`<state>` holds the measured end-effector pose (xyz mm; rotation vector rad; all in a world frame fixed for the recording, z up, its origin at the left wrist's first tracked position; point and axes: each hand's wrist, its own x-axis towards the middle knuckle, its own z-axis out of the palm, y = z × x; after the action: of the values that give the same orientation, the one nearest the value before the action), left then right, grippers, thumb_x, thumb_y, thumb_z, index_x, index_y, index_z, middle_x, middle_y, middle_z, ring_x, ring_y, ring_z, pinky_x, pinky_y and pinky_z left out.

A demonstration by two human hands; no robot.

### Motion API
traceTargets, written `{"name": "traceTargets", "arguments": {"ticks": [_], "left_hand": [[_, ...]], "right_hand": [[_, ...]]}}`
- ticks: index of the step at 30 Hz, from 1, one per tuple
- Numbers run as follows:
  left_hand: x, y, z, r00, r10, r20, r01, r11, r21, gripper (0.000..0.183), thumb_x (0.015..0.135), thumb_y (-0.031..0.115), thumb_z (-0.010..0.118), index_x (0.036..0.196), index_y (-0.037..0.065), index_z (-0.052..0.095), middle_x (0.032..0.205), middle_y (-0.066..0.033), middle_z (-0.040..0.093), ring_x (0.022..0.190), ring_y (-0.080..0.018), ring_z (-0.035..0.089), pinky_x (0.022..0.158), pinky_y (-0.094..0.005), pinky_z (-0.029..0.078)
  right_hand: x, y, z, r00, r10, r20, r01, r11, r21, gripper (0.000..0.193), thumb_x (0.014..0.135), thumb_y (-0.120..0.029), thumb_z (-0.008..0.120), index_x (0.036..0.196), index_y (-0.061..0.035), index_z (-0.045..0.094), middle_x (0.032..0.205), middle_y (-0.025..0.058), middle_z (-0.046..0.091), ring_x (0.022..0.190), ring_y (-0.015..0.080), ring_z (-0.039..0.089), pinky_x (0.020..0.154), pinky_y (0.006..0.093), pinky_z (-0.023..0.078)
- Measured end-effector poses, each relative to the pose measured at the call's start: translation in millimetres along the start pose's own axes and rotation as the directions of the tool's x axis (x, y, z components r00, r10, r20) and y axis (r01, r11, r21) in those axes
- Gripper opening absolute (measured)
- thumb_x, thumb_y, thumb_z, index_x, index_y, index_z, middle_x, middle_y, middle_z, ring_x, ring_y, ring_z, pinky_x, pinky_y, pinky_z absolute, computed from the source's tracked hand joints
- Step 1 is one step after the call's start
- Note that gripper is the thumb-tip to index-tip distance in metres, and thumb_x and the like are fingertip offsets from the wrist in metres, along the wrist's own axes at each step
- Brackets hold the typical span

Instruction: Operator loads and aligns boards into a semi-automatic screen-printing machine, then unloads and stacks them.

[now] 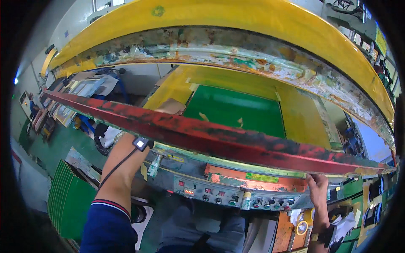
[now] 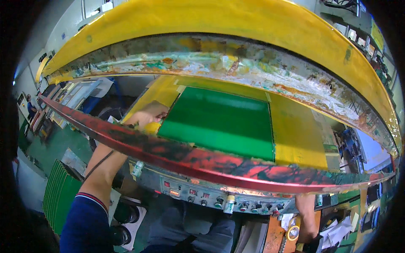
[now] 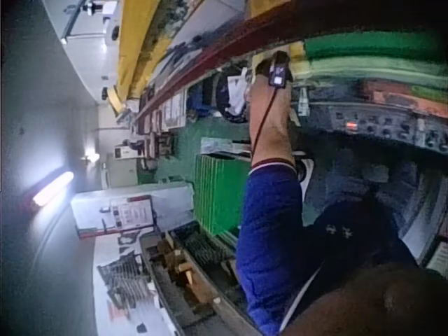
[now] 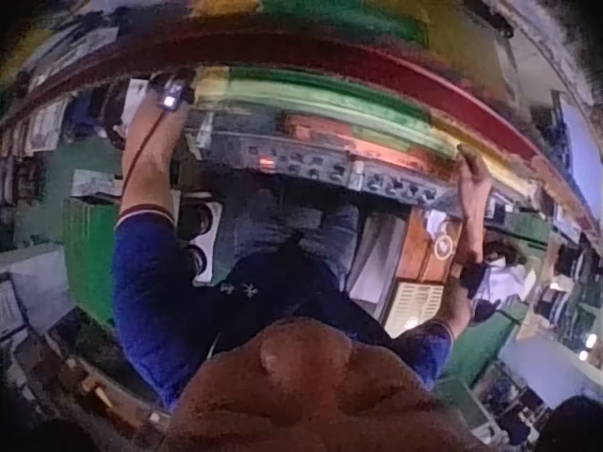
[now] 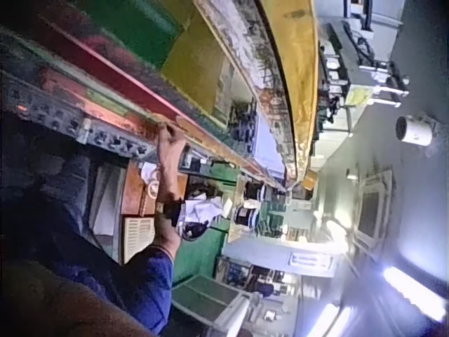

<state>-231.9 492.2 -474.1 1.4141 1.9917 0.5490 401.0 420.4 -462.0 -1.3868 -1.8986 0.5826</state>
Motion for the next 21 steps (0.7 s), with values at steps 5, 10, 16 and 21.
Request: {"name": "traceTargets", "arguments": {"ticks": [5,10,16,21], "left_hand": [[-12,32,31,0.938,0.013,-0.346,-0.121,0.948,-0.294,0.02,0.088,0.019,0.054,0.076,0.007,0.063,0.065,-0.0022,0.055,0.064,-0.012,0.057,0.053,-0.0273,0.041],[-54,24,40,0.876,0.056,-0.479,-0.379,0.694,-0.612,0.024,0.091,0.017,0.053,0.084,-0.005,0.061,0.068,-0.0058,0.056,0.059,-0.0154,0.053,0.051,-0.0343,0.041],[-107,22,57,0.743,0.109,-0.66,-0.607,0.525,-0.596,0.02,0.092,0.02,0.057,0.088,0.001,0.061,0.069,0.0024,0.057,0.057,-0.0104,0.05,0.051,-0.0307,0.042],[-207,-5,-5,0.893,-0.089,-0.442,-0.265,0.688,-0.675,0.024,0.092,0.015,0.056,0.112,0.003,0.06,0.092,-0.0027,0.064,0.079,-0.0128,0.061,0.072,-0.0287,0.053]], "right_hand": [[62,102,0,0.997,-0.077,-0.013,0.076,0.996,-0.056,0.039,0.092,-0.038,0.055,0.105,-0.0021,0.063,0.101,0.0109,0.063,0.092,0.0165,0.059,0.077,0.0314,0.048],[161,51,54,0.988,0.137,0.067,-0.153,0.878,0.453,0.057,0.089,-0.043,0.058,0.13,-0.004,0.052,0.116,0.0069,0.061,0.101,0.0167,0.056,0.087,0.0328,0.043],[204,-13,66,0.907,0.253,0.336,-0.419,0.467,0.779,0.079,0.091,-0.06,0.044,0.139,0.0027,0.037,0.133,0.0114,0.048,0.116,0.0223,0.048,0.097,0.0373,0.039],[134,-96,86,0.906,0.182,0.382,-0.409,0.142,0.902,0.07,0.097,-0.054,0.035,0.137,0.003,0.039,0.129,0.0128,0.051,0.112,0.023,0.05,0.099,0.0343,0.038]]}}
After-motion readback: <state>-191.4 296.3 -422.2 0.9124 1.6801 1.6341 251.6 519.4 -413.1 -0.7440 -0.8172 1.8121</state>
